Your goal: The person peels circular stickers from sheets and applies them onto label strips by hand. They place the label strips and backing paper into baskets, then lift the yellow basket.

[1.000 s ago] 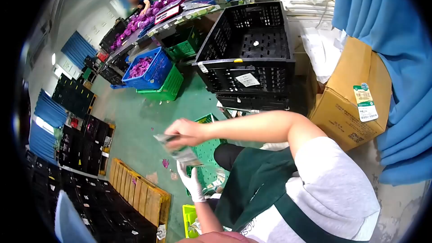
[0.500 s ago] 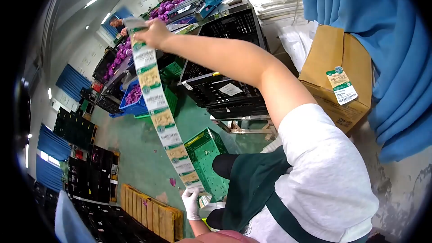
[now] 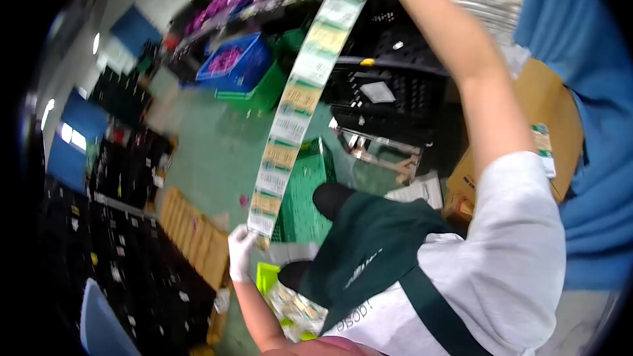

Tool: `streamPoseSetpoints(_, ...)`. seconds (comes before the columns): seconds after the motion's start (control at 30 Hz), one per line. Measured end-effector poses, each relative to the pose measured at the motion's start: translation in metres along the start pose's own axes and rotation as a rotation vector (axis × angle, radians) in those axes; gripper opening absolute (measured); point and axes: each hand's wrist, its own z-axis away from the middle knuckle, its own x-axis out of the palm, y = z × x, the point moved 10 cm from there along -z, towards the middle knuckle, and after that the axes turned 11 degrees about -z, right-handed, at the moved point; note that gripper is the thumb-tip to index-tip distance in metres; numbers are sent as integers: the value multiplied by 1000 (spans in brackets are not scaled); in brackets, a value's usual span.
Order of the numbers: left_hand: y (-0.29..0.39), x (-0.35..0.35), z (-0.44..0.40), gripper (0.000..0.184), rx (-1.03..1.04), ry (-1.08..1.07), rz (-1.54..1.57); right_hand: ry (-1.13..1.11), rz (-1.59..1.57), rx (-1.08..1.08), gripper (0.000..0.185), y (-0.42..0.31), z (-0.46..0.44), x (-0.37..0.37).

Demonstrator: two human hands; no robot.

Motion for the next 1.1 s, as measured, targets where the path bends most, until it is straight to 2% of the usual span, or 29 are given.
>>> streamPoseSetpoints(0.03, -2, -3, -2, 8, -3, 26, 5, -3, 121, -160, 17, -7, -14, -10)
streamPoseSetpoints(0.07, 6, -6, -3, 9, 71, 21, -31, -8, 185, -127, 20, -4, -25, -16)
streamPoseSetpoints(0.13, 5, -8, -3, 12, 7, 10, 36, -43, 329, -22, 26, 0, -49, -42)
streamPoseSetpoints(0.17, -1, -16, -6, 13, 103, 16, -80, -67, 405, 55, 29, 5, -70, -61)
streamPoseSetpoints(0.23, -7, -22, -3, 15, 22, 48, 3, -96, 516, 197, 36, 23, -108, -90)
streamPoseSetpoints(0.3, -9, -23, -5, 16, -4, 33, 88, 76, 322, 215, 43, 15, -94, -88)
streamPoseSetpoints(0.33, -6, -24, -3, 16, 15, 45, 116, 163, 222, 210, 47, 11, -86, -85)
streamPoseSetpoints(0.37, -7, -23, -3, 17, -3, 44, 116, 166, 290, 184, 51, 4, -97, -92)
streamPoseSetpoints(0.7, -5, -21, -6, 20, -25, -19, 123, 231, 566, 78, 51, -44, -148, -152)
streamPoseSetpoints(0.8, -13, -21, -7, 20, -22, -28, 99, 227, 705, 34, 51, -60, -155, -158)
streamPoseSetpoints(0.9, -20, -22, -6, 18, -50, -18, 103, 196, 993, -97, 51, -86, -156, -152)
streamPoseSetpoints(1.0, -4, -24, -7, 17, -30, 24, 114, 10, 1408, -392, 51, -90, -131, -92)
streamPoseSetpoints(1.07, 18, -17, -14, 18, 13, 39, 97, -374, 1478, -572, 51, -46, -90, -27)
streamPoseSetpoints(1.1, 34, -11, -18, 18, 46, 43, 109, -626, 1422, -594, 51, -14, -53, 6)
